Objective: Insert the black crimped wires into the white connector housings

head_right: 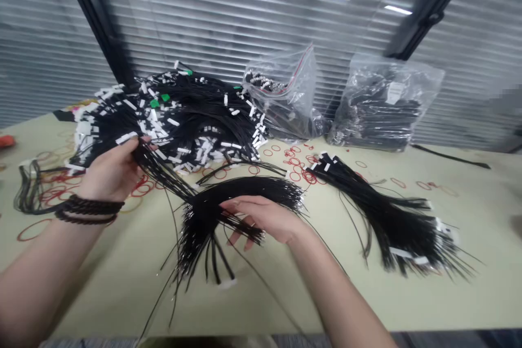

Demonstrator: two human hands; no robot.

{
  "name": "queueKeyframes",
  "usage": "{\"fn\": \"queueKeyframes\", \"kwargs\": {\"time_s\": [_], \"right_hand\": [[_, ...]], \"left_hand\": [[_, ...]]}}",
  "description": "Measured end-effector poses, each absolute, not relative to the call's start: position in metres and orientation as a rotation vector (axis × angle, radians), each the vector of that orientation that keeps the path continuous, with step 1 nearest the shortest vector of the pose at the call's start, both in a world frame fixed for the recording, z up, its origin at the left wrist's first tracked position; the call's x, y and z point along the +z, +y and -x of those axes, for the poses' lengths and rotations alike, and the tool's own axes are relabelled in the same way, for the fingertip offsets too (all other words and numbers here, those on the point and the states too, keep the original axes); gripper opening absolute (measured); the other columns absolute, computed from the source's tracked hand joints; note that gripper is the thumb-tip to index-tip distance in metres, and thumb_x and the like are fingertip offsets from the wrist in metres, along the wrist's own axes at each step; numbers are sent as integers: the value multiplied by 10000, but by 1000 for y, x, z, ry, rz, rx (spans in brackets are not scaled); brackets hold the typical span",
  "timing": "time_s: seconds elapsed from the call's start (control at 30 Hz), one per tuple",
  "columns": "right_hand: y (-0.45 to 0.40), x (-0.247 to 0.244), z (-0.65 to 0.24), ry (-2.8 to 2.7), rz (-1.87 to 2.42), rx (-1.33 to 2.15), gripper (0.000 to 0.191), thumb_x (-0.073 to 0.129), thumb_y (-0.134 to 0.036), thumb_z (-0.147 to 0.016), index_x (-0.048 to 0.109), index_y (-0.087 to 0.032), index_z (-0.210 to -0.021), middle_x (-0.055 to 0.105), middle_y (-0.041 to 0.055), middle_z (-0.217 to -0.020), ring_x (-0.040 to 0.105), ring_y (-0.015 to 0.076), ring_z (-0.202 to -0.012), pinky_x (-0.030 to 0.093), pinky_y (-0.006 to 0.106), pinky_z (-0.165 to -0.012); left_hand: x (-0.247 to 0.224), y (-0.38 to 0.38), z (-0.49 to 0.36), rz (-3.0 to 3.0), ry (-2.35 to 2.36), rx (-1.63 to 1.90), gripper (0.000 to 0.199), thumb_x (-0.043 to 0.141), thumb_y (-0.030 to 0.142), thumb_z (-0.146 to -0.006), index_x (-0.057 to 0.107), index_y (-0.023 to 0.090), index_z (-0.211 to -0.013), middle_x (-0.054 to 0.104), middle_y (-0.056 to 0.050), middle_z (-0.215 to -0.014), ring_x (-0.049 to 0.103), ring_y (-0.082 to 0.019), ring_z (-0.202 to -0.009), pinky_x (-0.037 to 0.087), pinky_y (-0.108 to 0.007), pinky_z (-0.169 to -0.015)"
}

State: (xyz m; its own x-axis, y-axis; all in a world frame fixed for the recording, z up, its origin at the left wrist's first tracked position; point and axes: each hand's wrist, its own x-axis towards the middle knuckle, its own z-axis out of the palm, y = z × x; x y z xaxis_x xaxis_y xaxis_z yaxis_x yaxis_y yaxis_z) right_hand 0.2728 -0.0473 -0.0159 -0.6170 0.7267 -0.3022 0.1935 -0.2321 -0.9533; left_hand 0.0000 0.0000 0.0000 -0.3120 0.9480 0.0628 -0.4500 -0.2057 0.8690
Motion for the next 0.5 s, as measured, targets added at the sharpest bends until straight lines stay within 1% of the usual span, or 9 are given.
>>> {"fn": "queueKeyframes", "kwargs": {"time_s": [0.1, 0.2, 0.3, 0.37, 0.43, 0.5], "right_hand": [[-48, -17, -273, -1689, 1080, 1893, 320, 440, -397, -819, 542, -251, -1085, 506, 62, -1182, 636, 141, -699, 446, 187, -422], [-46, -18, -275, -1738, 1097, 1854, 331, 504, -375, -787, 534, -254, -1093, 537, 59, -1127, 626, 126, -706, 408, 159, -407], [-43, -20, -276, -1782, 1149, 1784, 359, 555, -338, -753, 535, -242, -1098, 582, 52, -1028, 601, 99, -689, 360, 141, -399], [-43, -21, -276, -1801, 1193, 1719, 377, 570, -350, -740, 537, -230, -1096, 597, 45, -973, 569, 78, -641, 327, 146, -397], [-45, -22, -273, -1811, 1230, 1655, 396, 616, -360, -696, 553, -213, -1058, 605, 33, -929, 540, 76, -640, 336, 161, -435], [-47, -24, -268, -1814, 1256, 1602, 367, 675, -330, -631, 588, -188, -958, 608, 14, -863, 521, 88, -675, 368, 185, -518]], "left_hand": [[1, 1, 0, -783, 939, 1751, 83, 598, 178, -747, 672, 150, -774, 679, -6, -647, 594, -97, -637, 484, -148, -504], [1, 1, 1, -791, 929, 1752, 156, 518, 138, -795, 673, 128, -790, 677, -16, -630, 595, -82, -600, 467, -134, -488], [2, 1, 2, -797, 926, 1733, 166, 508, 137, -800, 672, 118, -814, 687, -28, -645, 587, -77, -556, 444, -128, -432], [2, 0, 2, -797, 922, 1727, 160, 517, 141, -797, 670, 112, -836, 694, -35, -662, 578, -72, -528, 417, -121, -387], [3, -1, 3, -794, 914, 1737, 158, 521, 143, -799, 669, 111, -844, 696, -33, -663, 577, -69, -528, 417, -116, -388], [4, -2, 2, -789, 906, 1757, 155, 520, 143, -805, 669, 112, -829, 695, -26, -660, 585, -72, -557, 450, -122, -440]]}}
